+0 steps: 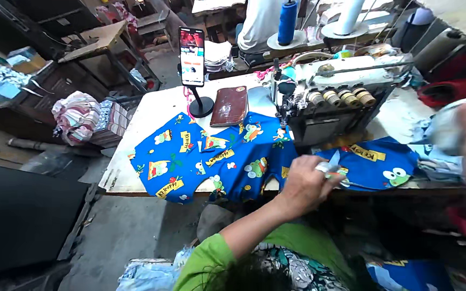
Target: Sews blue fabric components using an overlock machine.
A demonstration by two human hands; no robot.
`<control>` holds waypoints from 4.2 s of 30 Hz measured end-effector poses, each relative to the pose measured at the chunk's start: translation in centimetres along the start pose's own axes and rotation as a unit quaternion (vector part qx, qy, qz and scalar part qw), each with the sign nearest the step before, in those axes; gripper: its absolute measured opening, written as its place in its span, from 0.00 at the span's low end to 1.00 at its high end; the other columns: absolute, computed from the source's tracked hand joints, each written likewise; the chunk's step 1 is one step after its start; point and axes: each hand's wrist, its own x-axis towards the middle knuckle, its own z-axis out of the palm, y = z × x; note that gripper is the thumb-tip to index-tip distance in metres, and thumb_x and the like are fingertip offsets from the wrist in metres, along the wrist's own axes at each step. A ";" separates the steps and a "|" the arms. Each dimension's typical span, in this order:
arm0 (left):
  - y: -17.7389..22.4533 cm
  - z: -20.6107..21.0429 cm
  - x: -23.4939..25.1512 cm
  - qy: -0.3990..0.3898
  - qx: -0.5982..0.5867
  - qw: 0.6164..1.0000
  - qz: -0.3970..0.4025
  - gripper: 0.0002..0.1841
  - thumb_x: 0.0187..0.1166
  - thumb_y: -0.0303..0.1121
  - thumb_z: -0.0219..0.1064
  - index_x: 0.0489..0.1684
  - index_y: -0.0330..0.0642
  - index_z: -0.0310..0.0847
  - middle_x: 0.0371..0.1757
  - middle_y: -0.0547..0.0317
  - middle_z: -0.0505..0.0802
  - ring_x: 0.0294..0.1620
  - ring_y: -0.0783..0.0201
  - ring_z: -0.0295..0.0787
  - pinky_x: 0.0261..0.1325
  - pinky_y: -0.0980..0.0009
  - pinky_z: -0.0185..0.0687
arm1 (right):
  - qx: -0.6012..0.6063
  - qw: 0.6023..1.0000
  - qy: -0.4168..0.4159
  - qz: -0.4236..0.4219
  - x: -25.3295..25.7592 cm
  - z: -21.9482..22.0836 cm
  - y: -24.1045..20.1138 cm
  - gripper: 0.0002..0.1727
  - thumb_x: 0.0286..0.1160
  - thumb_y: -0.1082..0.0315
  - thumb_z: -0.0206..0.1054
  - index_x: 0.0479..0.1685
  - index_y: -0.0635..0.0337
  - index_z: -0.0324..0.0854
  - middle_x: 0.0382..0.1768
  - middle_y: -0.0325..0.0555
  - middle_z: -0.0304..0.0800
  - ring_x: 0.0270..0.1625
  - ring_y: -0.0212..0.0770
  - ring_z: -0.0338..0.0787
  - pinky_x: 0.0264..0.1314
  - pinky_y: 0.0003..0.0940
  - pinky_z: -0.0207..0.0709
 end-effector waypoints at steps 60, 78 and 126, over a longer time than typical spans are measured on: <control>-7.4 -8.6 4.4 -0.041 0.145 0.988 -0.034 0.07 0.79 0.28 0.70 0.43 0.32 0.92 0.53 0.45 0.94 0.64 0.47 0.88 0.70 0.55 0.79 | 0.254 0.935 -0.220 0.109 -5.1 15.8 -2.0 0.29 0.77 0.69 0.70 0.79 0.55 0.70 0.34 0.38 0.89 0.29 0.26 0.85 0.31 0.22 0.80; -9.7 -9.3 7.3 -0.020 0.135 0.980 -0.144 0.18 0.76 0.34 0.73 0.55 0.27 0.87 0.73 0.33 0.83 0.77 0.37 0.75 0.79 0.45 0.67 | 0.274 0.906 -0.265 0.184 -4.4 14.1 -1.9 0.21 0.83 0.64 0.67 0.73 0.53 0.77 0.30 0.41 0.92 0.22 0.27 0.81 0.24 0.23 0.75; 0.0 -11.4 4.0 -0.130 0.129 0.975 -0.124 0.11 0.85 0.32 0.62 0.41 0.37 0.90 0.37 0.60 0.92 0.35 0.80 0.86 0.42 0.86 0.80 | 0.460 0.796 -0.319 0.232 -8.0 14.0 -0.8 0.08 0.80 0.71 0.64 0.34 0.56 0.88 0.29 0.23 0.88 0.35 0.14 0.85 0.43 0.15 0.79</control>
